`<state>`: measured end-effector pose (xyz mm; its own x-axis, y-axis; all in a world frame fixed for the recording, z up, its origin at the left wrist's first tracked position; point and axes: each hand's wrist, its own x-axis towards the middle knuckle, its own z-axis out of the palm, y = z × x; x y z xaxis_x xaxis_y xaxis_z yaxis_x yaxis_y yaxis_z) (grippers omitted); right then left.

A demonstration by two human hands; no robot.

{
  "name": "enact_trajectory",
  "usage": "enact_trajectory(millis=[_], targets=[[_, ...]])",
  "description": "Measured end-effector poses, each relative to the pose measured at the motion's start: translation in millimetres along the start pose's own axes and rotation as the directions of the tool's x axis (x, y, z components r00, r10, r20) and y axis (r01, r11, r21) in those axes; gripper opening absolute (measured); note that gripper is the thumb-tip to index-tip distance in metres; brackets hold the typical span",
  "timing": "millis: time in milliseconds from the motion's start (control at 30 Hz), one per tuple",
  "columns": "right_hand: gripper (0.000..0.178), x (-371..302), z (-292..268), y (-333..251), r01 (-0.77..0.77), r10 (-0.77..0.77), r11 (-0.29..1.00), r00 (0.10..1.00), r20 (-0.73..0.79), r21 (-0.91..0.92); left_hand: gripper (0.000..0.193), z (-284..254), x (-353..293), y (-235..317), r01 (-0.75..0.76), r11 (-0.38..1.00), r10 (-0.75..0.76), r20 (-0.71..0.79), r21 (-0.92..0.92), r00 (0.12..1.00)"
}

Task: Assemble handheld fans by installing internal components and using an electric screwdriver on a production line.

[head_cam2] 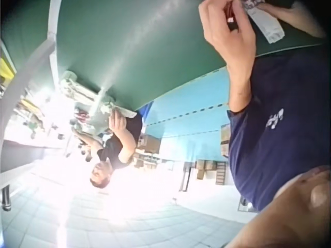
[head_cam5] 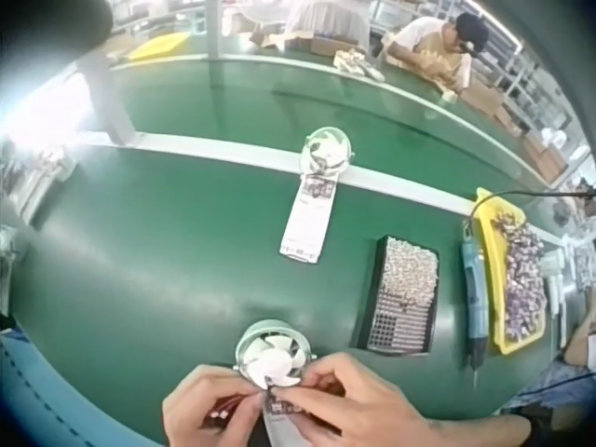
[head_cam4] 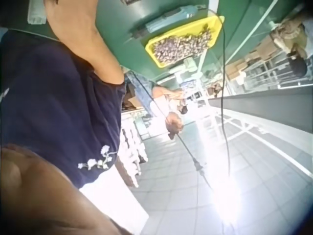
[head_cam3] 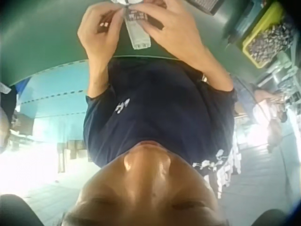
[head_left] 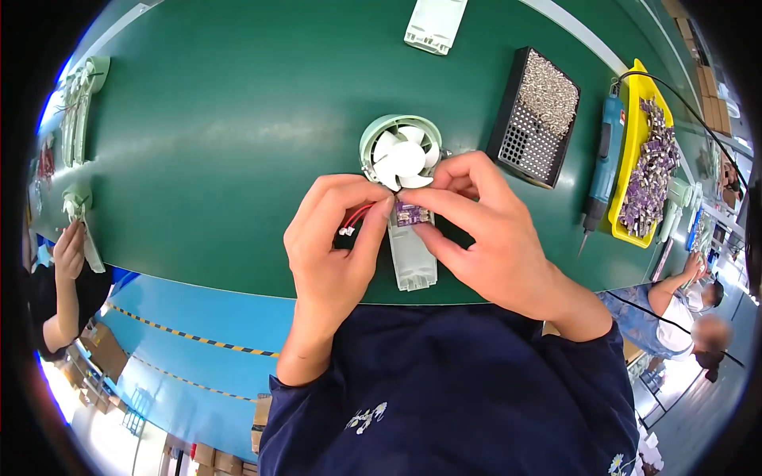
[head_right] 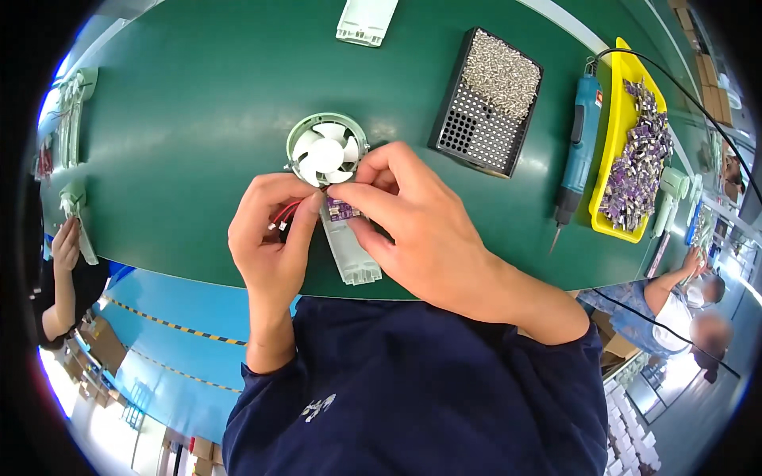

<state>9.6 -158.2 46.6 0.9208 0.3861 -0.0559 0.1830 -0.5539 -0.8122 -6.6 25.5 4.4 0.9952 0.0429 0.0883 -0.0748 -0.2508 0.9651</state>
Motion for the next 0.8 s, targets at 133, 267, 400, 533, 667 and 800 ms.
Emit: enact_trajectory(millis=[133,267,400,533,667,800], targets=[[0.039,0,0,-2,-0.004,0.004,0.999,1.0,0.0,-0.041,0.016,1,0,-2,-0.043,0.999,0.043,-0.004,0.01,0.999],[0.038,1,-2,1,0.005,-0.005,1.0,1.0,0.022,-0.008,0.017,1,0,-3,-0.054,0.998,0.054,-0.018,0.021,0.998],[0.035,-1,4,7,0.026,-0.026,1.0,0.999,-0.047,0.004,0.017,2,1,-3,-0.061,0.998,0.061,-0.015,0.03,0.998],[0.032,-1,5,7,0.059,-0.061,0.997,0.996,-0.058,-0.046,0.016,1,1,-2,-0.066,0.997,0.067,-0.018,0.031,0.998],[0.031,-1,7,5,0.067,-0.072,0.995,0.995,-0.062,-0.08,0.016,0,-1,-4,-0.074,0.997,0.075,-0.02,0.03,0.997],[0.031,-2,6,9,0.073,-0.08,0.989,0.996,-0.047,-0.128,0.017,-1,-1,-5,-0.123,0.99,0.122,0.02,0.068,0.992]])
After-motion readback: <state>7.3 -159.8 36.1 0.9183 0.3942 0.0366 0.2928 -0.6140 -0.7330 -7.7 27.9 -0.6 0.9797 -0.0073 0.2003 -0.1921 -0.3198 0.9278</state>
